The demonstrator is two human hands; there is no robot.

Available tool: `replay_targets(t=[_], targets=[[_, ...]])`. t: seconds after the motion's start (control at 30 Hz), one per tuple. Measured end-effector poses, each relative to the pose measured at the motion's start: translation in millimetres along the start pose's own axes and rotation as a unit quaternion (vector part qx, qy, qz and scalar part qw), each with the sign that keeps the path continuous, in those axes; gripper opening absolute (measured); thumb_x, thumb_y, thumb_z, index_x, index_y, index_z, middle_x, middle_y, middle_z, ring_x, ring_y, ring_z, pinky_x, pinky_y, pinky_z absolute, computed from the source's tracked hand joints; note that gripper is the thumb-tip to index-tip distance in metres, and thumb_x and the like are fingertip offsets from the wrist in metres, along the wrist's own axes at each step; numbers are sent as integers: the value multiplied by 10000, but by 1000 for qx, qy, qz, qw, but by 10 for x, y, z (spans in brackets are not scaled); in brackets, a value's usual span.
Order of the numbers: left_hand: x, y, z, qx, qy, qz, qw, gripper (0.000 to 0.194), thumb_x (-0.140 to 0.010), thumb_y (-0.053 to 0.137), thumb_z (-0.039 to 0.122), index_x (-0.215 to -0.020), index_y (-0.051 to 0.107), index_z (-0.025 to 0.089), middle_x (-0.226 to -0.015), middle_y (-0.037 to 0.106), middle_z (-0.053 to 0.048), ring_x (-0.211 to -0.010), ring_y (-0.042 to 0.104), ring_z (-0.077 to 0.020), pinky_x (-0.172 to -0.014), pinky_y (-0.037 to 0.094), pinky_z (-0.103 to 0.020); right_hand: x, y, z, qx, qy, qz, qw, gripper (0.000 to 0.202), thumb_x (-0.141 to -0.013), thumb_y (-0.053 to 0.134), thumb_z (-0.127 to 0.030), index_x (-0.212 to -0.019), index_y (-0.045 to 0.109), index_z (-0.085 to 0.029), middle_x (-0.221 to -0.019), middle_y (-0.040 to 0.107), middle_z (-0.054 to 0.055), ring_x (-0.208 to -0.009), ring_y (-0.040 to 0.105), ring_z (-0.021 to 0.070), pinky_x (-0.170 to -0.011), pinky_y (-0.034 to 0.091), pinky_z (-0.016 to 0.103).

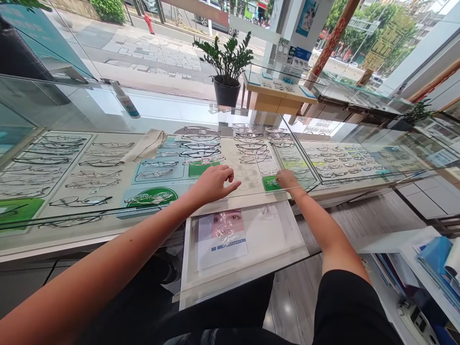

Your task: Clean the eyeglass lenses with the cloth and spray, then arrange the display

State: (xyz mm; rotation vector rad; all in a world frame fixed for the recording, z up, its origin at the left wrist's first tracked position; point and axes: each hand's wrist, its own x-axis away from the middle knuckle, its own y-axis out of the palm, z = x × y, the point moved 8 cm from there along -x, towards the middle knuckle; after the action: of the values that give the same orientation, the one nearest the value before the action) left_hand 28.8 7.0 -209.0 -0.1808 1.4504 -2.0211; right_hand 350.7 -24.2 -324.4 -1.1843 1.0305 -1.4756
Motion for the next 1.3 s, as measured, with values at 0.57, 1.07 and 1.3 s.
replay_targets(t=[0.57, 1.07, 1.3], targets=[[-9, 15, -24, -2, 6, -1, 1000, 317, -1068, 644, 490, -890, 613, 231, -986, 770, -115, -977, 727, -334, -868, 483, -438, 1127, -1077, -479, -493, -148, -195, 835, 650, -1058, 654, -733, -1471, 788, -249, -1374, 850, 118, -1312, 770, 303, -1180, 569, 436], [-1362, -252, 364, -79, 98, -8, 992, 333, -1067, 585, 429, -1023, 817, 193, -1135, 816, -123, -1089, 718, -321, -946, 534, -454, 1060, -334, 1798, -210, 416, 109, 878, 829, -1151, 302, -562, -1820, 379, -79, -1929, 323, 201, -1765, 290, 419, -1442, 260, 572], [-2499, 124, 601, -118, 65, -33, 990, 396, -945, 750, 557, -1118, 897, 233, -1051, 814, -148, -1158, 648, -376, -1081, 479, -505, 1019, -250, 1843, -198, 422, 118, 877, 833, -1138, 291, -625, -1822, 399, -163, -1936, 328, 138, -1755, 291, 398, -1425, 289, 568]])
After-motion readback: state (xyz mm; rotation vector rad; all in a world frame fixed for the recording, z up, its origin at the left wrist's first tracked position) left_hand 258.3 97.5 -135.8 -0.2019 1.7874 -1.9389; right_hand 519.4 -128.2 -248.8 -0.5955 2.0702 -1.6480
